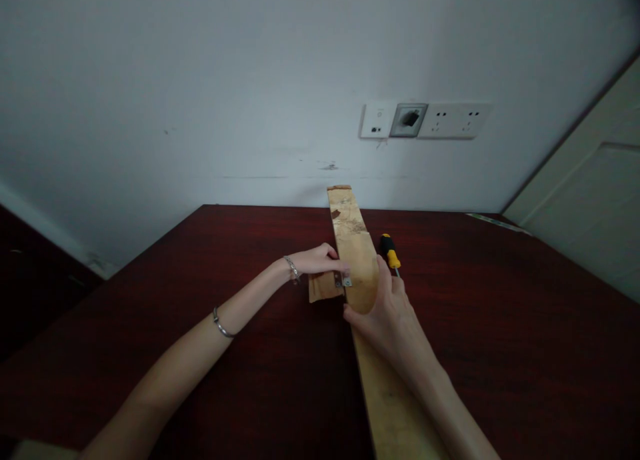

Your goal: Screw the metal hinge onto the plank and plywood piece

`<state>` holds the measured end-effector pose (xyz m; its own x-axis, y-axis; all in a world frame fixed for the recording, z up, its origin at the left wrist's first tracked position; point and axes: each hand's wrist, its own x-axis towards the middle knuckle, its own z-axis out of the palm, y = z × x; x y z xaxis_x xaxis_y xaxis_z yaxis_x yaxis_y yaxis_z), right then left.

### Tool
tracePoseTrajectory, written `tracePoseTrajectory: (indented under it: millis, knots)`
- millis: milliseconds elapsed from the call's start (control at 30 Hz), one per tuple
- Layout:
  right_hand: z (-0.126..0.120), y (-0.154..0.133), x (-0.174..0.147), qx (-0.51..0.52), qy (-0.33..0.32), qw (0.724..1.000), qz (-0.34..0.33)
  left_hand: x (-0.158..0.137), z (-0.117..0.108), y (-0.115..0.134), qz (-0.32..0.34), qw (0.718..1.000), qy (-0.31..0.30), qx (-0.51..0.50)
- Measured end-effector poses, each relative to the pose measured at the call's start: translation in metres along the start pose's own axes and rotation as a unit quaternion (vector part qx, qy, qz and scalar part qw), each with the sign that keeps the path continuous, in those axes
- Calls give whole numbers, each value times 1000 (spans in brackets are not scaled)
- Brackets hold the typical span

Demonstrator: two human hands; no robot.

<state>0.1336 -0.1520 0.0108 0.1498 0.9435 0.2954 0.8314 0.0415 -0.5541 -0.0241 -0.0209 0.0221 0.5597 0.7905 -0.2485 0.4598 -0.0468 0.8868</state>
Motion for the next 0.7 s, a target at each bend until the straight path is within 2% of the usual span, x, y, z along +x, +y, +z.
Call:
tracePoseTrajectory:
  millis: [133,433,700]
  knots:
    - [-1,-2,0,9,-8,1000,-2,0,-1,3,-27,997,62,30]
    - [-2,-2,0,17,0,1000,-1,2,-1,0,13,999,-17,-32]
    - [-2,-3,0,8,1,1000,-11,1,-2,1,-21,999,27,18]
